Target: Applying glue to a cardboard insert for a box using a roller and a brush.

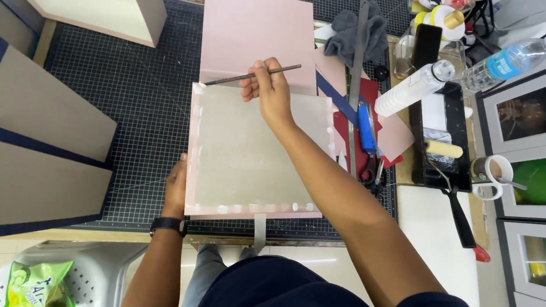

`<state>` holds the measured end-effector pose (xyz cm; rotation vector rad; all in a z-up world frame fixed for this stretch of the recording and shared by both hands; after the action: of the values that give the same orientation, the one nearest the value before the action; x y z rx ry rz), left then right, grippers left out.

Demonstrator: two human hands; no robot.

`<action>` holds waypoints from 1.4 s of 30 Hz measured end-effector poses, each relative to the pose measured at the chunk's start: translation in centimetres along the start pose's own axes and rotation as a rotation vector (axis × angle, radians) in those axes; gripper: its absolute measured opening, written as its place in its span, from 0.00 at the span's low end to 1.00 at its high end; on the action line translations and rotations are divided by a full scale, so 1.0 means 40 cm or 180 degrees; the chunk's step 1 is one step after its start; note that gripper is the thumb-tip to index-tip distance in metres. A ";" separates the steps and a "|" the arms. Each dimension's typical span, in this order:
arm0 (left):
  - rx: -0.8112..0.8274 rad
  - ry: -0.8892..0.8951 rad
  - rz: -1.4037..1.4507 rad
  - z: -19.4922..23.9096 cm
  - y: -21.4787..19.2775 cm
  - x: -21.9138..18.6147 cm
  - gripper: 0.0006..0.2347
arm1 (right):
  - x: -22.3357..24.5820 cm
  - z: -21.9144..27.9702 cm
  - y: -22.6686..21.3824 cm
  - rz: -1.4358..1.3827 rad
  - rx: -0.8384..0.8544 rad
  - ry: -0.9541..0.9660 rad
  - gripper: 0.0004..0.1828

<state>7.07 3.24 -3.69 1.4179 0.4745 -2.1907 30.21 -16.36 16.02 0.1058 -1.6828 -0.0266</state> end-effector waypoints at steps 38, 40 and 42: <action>-0.0003 -0.0190 -0.0262 0.126 0.046 -0.167 0.33 | 0.033 -0.027 -0.405 0.0495 0.0347 -0.0832 0.14; -0.0007 -0.0203 -0.0247 0.106 0.040 -0.132 0.33 | 0.036 -0.026 -0.446 0.0406 0.0241 -0.0764 0.14; -0.0030 -0.0236 -0.0236 0.090 0.034 -0.107 0.33 | 0.041 -0.025 -0.483 0.0312 0.0152 -0.0675 0.13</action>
<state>6.64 1.10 1.63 1.3288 0.5179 -2.2878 32.05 -35.69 16.20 0.0578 -1.8992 0.0784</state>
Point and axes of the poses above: each hand's wrist, its own z-axis away from the middle knuckle, its own y-axis out of the palm, x = y × z, the point moved 9 cm from there along -z, towards the middle knuckle, and after that the axes turned 5 degrees about -x, right-handed, at the moved point
